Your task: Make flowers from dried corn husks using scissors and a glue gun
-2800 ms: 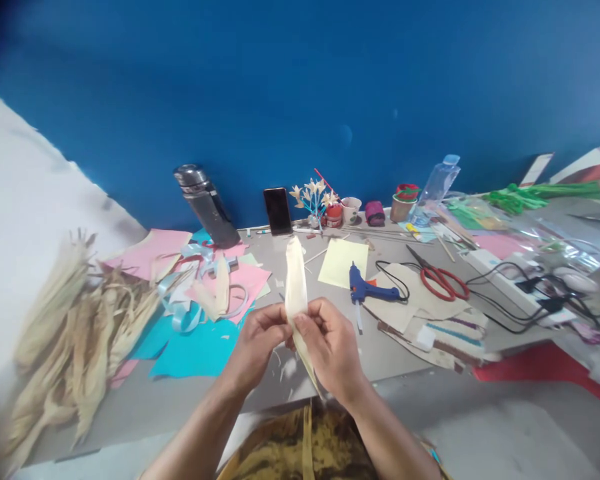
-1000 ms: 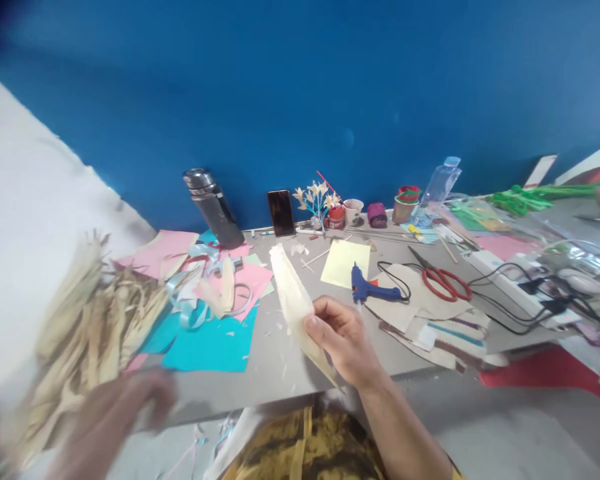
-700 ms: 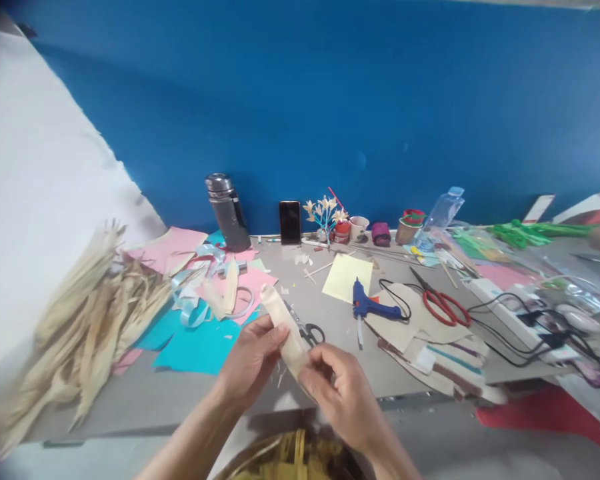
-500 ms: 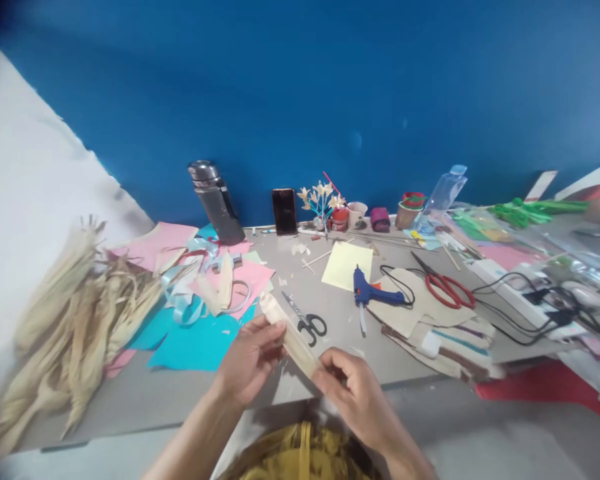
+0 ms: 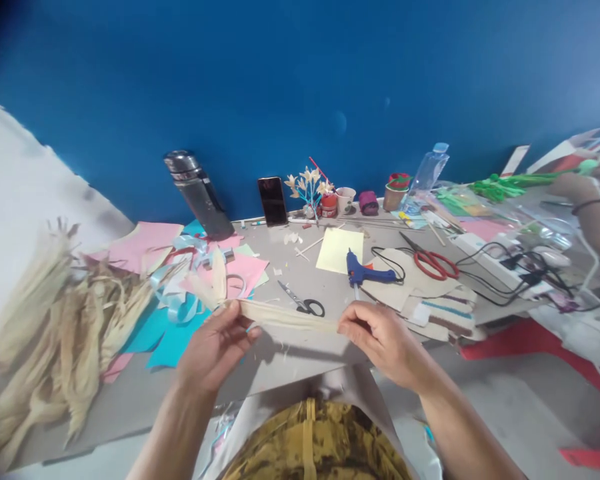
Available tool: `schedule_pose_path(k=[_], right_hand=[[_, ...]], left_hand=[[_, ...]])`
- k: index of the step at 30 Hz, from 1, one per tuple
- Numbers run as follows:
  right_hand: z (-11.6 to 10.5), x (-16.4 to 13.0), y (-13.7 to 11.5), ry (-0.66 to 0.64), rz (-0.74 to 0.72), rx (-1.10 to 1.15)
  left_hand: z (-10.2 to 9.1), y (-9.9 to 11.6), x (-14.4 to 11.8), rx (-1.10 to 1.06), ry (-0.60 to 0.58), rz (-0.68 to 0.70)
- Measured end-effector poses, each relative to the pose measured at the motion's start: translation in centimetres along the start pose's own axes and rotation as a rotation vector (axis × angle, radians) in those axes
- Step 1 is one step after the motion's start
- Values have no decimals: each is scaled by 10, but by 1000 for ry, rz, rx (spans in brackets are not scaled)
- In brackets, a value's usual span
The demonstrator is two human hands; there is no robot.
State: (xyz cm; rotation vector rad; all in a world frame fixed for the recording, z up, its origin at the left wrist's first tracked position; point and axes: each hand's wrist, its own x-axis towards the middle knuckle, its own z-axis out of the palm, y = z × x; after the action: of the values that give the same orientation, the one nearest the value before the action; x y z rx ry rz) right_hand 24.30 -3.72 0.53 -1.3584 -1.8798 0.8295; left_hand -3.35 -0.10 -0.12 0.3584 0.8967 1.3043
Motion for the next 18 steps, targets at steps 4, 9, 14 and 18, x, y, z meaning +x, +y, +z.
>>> schedule_pose_path(k=[4,9,14,18], right_hand=[[-8,-2,-5,-47,-52,-67],[-23,5,-12,-83,-85,-87],[-15,8,-4,522,-87,322],[46,-9,-11,581,-63,767]], left_hand=[[-1,0,-5,-134,7,-103],[-3,-2,-16,-193,-17,-191],[4,-4,-29,-293,25,-115],[8,-10,-38,-369,19,-49]])
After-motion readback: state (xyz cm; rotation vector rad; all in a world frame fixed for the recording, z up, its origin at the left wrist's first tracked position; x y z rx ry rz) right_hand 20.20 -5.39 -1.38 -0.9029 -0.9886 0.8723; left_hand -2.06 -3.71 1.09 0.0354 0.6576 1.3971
